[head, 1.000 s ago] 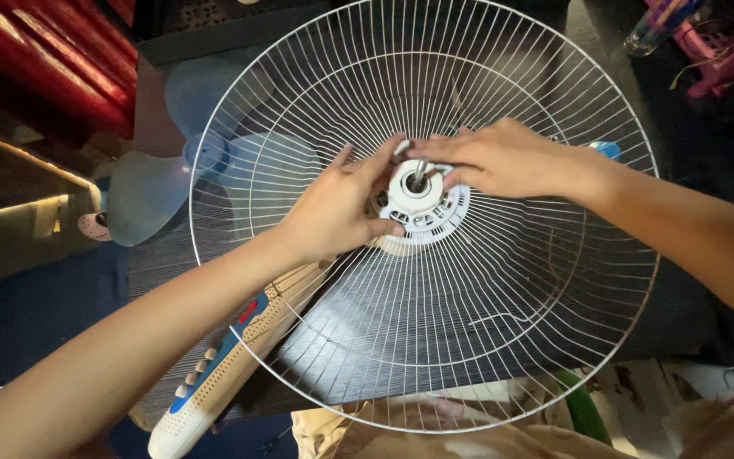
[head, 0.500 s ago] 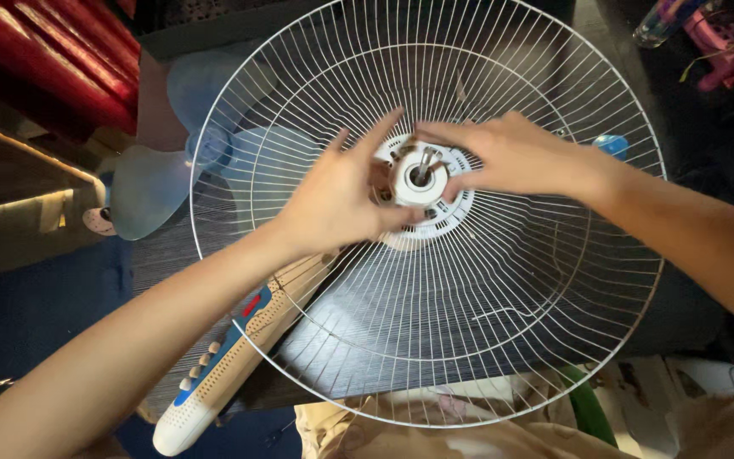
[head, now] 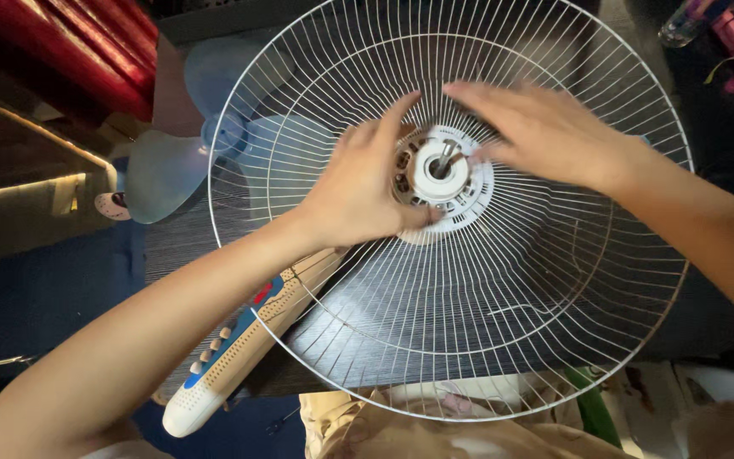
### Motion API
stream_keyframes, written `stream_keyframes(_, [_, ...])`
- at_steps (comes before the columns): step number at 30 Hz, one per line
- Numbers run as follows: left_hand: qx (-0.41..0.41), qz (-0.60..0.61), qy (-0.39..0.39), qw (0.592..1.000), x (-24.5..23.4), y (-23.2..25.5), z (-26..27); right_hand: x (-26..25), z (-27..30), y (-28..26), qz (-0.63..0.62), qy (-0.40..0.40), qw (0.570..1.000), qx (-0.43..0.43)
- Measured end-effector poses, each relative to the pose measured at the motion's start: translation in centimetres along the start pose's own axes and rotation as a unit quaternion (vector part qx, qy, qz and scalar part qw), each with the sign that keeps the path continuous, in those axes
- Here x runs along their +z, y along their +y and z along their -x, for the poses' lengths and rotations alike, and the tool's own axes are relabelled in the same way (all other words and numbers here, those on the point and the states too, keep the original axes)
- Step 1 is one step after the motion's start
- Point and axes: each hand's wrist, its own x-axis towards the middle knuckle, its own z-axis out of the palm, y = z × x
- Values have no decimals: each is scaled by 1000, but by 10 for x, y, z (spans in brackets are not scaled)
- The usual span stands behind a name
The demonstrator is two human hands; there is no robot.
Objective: The person disassembles a table fan by removing screws from the front grille and neck with a screwdriver, then detaches the grille, fan blades, and motor housing. The removed parts and screws are placed on the table.
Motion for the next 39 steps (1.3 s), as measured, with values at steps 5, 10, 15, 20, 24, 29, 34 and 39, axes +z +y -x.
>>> stream_keyframes(5, [-245,55,-81,965,-6,-2,-2,-6,3,6,-50,-8,998,34])
stream_keyframes(10, [47,49,25,997,-4,8,-3,1,3,-18,-78,-52,995,-36])
stream_keyframes(15, [-270,48,-54,960,-11,4,-7,-8,1,-3,18,-11,1000,10])
stream_keyframes(20, [179,-121,120,969,2,-1,-1,-11,1,4,-48,1,999,19])
stream_keyframes(24, [-14,116,-2,993,3,6,-3,-1,3,-12,-51,-7,997,-60])
stream_keyframes(29, [-274,119,-46,953,-3,7,3,-16,1,-6,37,5,999,-2])
stream_keyframes(34, [15,88,20,996,12,-12,3,-19,1,-8,-48,-16,998,49])
stream_keyframes(39, [-149,154,20,976,9,-7,0,-4,-2,-27,-73,-79,994,-18])
